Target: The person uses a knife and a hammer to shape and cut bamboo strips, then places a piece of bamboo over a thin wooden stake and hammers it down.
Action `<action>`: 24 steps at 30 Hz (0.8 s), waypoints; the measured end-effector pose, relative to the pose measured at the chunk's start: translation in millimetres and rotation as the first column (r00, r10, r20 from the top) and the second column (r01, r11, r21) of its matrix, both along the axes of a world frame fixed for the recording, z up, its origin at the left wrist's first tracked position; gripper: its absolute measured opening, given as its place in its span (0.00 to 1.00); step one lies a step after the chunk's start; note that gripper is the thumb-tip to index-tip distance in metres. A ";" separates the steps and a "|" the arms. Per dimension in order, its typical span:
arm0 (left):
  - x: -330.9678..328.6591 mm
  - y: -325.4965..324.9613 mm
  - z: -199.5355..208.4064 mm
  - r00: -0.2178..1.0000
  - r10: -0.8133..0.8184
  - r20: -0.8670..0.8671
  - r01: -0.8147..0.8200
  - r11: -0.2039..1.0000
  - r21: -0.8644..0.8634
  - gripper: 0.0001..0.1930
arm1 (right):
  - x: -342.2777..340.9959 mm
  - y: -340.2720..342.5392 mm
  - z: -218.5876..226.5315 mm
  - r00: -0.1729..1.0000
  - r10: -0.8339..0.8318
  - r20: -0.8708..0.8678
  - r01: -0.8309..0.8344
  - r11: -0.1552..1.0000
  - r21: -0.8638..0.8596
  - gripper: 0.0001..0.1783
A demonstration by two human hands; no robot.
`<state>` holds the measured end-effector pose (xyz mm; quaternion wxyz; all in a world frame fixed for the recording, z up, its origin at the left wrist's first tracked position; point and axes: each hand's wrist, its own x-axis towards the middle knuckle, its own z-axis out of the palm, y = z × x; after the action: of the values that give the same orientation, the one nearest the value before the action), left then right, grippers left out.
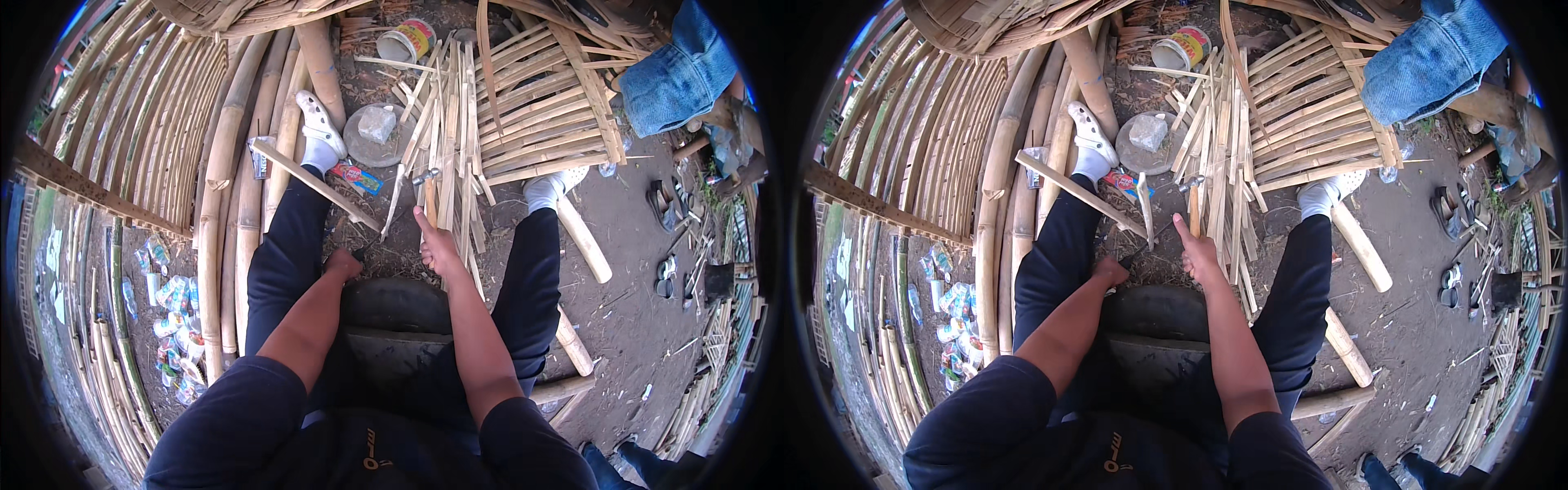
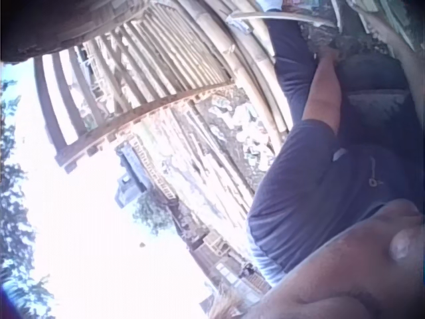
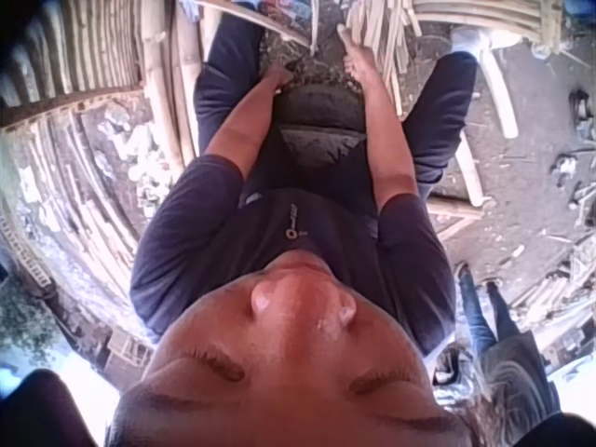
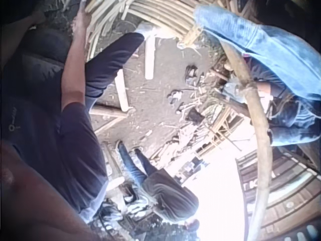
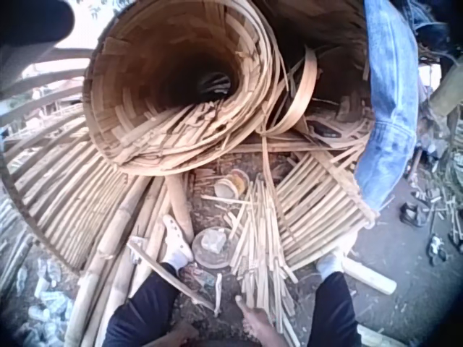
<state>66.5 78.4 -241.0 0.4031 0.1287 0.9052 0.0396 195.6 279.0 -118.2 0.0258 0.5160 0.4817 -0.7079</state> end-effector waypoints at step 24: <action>-11.7 18.3 43.3 0.976 0.048 0.214 -0.071 0.992 0.102 0.14 | 40.9 -5.2 -83.8 0.481 0.421 0.769 -0.854 0.421 0.304 0.22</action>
<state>54.8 96.7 -197.6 0.4878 0.1186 0.8573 0.1145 236.5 273.8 -201.9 0.2737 0.4361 0.8294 -0.2168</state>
